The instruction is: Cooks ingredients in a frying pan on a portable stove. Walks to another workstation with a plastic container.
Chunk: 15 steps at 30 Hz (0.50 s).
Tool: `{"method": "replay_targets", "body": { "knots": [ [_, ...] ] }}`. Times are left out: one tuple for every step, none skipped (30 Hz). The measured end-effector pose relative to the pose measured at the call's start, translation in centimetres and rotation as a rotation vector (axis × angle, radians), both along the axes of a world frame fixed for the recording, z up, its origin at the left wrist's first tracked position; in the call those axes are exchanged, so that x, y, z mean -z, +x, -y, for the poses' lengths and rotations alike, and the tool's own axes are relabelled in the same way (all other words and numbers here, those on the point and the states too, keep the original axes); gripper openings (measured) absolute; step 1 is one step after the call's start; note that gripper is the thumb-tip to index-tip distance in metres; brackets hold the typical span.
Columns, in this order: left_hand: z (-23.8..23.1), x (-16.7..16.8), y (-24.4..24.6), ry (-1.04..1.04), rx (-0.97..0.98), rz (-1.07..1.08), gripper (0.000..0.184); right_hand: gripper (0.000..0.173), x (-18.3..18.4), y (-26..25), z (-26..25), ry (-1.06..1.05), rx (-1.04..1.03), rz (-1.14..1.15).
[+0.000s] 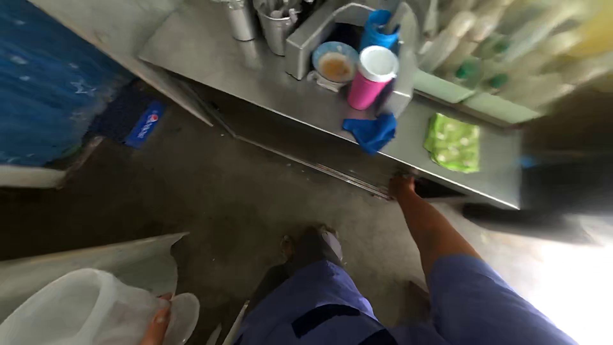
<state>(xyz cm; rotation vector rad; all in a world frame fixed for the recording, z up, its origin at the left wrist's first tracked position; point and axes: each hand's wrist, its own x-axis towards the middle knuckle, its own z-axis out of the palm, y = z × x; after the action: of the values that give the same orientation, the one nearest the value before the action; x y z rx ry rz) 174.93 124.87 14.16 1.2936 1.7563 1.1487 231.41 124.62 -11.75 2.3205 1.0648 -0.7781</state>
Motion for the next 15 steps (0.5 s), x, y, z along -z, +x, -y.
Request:
{"method": "replay_targets", "body": {
  "knots": [
    [-0.9, -0.4, 0.2, 0.01, -0.015, -0.022, 0.076, 0.054, 0.6, 0.4, 0.0, 0.019, 0.021, 0.007],
    [-1.7, -0.7, 0.6, 0.025, -0.013, -0.044, 0.077, 0.058, 1.2, 0.7, 0.1, 0.032, 0.03, 0.007],
    [-2.6, -0.9, 1.1, 0.039, -0.021, -0.068, 0.081, 0.059, 1.9, 1.0, 0.1, 0.031, 0.018, 0.022],
    [-3.7, -0.9, 2.1, 0.047, -0.051, -0.073, 0.082, 0.059, 2.3, 1.3, -0.3, 0.017, -0.002, 0.026],
    [-4.8, -0.9, 3.4, 0.048, -0.096, -0.066, 0.082, 0.058, 2.6, 1.6, -0.7, 0.005, -0.021, 0.028],
    [-5.7, -1.0, 4.9, 0.042, -0.143, -0.049, 0.08, 0.059, 2.8, 1.7, -0.5, -0.009, -0.029, 0.025],
    [-6.6, -1.1, 6.4, 0.035, -0.183, -0.031, 0.075, 0.061, 3.1, 1.9, -0.1, -0.025, -0.036, 0.016],
    [-7.7, -1.1, 8.0, 0.021, -0.208, -0.013, 0.07, 0.064, 3.3, 2.4, 0.1, -0.043, -0.035, 0.002],
    [-8.7, -1.0, 9.4, 0.01, -0.209, 0.013, 0.068, 0.067, 3.2, 2.8, 0.1, -0.048, -0.03, -0.009],
    [-9.7, -0.9, 10.5, 0.009, -0.191, 0.037, 0.07, 0.068, 2.9, 3.3, 0.2, -0.059, -0.033, -0.021],
    [-10.6, -0.8, 11.4, 0.012, -0.168, 0.052, 0.073, 0.067, 2.7, 3.9, 0.3, -0.065, -0.039, -0.04],
    [-11.4, -0.7, 12.3, 0.019, -0.149, 0.057, 0.076, 0.063, 2.3, 4.6, 0.4, -0.058, -0.034, -0.067],
    [-12.3, -0.6, 13.0, 0.03, -0.138, 0.066, 0.08, 0.055, 2.0, 5.1, 0.6, -0.028, 0.005, -0.108],
    [-13.2, -0.7, 13.6, 0.034, -0.13, 0.074, 0.082, 0.049, 2.1, 5.7, 0.9, 0.011, 0.049, -0.155],
    [-14.0, -0.7, 14.0, 0.036, -0.126, 0.089, 0.083, 0.047, 3.0, 6.7, 1.5, -0.008, 0.02, -0.194]
  ]
}}
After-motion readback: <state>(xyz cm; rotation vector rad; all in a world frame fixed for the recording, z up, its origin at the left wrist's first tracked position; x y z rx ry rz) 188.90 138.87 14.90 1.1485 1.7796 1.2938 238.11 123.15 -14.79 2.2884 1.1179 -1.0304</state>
